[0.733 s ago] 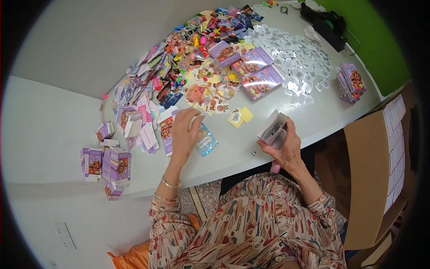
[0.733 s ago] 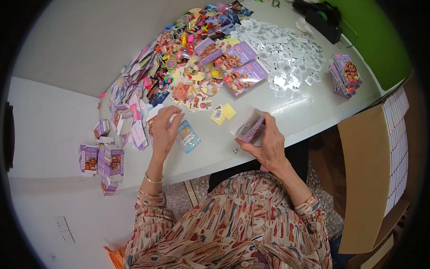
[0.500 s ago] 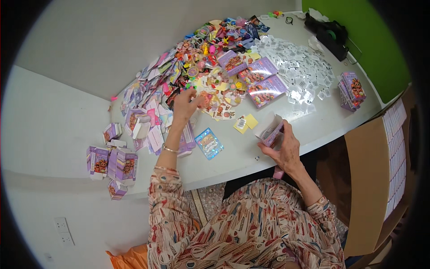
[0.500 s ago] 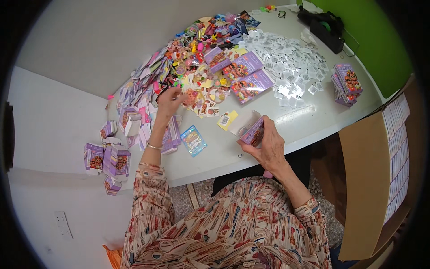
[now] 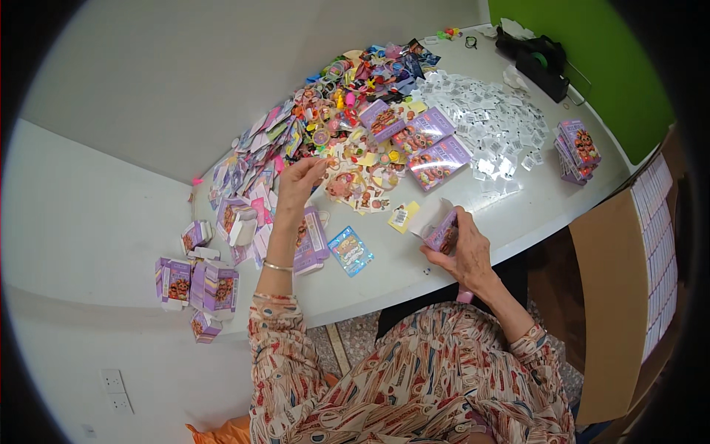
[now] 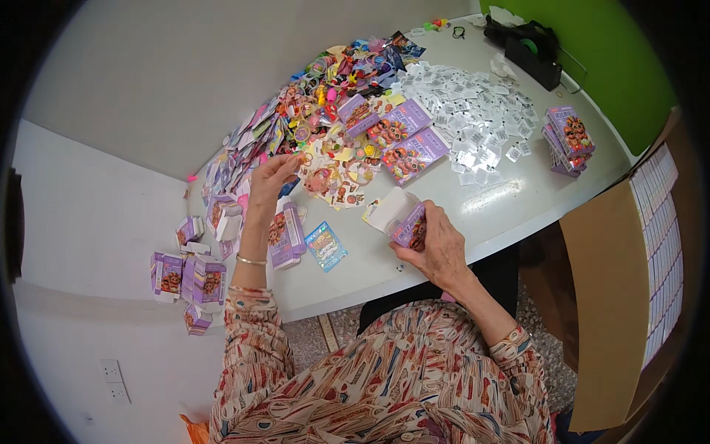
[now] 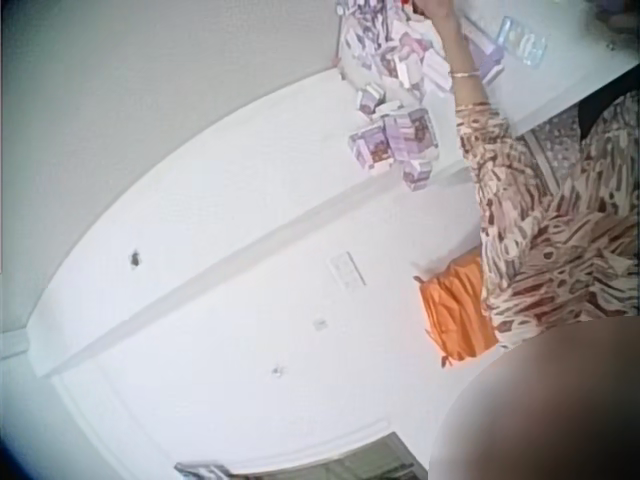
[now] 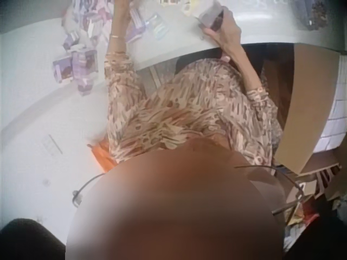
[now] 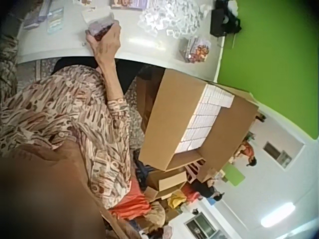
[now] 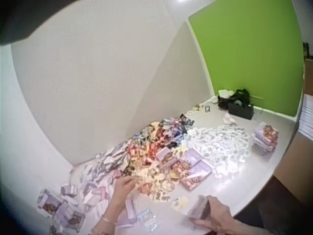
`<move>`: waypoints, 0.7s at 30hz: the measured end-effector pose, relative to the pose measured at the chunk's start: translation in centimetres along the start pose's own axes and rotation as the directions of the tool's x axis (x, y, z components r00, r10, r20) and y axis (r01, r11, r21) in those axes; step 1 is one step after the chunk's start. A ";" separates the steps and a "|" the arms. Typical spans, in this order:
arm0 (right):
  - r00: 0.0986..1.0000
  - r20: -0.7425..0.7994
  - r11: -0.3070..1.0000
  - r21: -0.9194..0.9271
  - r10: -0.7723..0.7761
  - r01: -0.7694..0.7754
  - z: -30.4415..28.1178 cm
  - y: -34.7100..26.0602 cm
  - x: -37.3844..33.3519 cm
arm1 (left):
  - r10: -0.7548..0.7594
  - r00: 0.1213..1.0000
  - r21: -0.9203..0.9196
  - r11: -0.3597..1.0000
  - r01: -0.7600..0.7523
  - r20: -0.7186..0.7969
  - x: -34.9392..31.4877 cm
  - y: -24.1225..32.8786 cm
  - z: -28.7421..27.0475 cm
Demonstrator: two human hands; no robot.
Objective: Labeling small purple boxes with stickers and organizing them into a larger shipping carton.
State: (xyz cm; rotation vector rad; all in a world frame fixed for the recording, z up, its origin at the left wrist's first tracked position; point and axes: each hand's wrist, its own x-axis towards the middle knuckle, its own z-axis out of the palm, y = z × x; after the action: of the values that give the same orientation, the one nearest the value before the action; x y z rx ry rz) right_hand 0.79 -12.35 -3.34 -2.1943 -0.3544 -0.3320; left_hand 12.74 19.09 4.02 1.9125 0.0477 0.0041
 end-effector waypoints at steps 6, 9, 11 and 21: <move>0.998 0.064 0.990 -0.139 0.018 -0.009 0.1 -1.0 1.6 | 0.057 0.955 -0.180 0.984 -0.004 0.292 -3.7 5.4 3.3; 0.991 0.124 0.986 -0.168 0.043 -0.021 -0.3 -1.7 2.1 | 0.116 0.882 -0.131 0.990 -0.062 0.458 -5.1 5.4 6.3; 0.990 0.140 0.987 -0.158 0.031 -0.008 -0.6 -2.4 2.2 | 0.272 0.870 0.050 0.946 -0.320 0.412 -5.4 3.2 7.4; 0.988 0.144 0.989 -0.148 0.050 -0.028 -1.0 -2.3 0.7 | 0.445 0.682 0.353 0.617 -0.703 0.581 -7.7 4.0 11.4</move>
State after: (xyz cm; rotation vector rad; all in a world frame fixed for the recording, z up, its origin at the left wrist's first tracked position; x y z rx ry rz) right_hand 0.53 -11.75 -0.83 -2.3735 -0.3777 -0.1782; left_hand 5.46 6.74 4.14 2.3824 -1.0249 0.0061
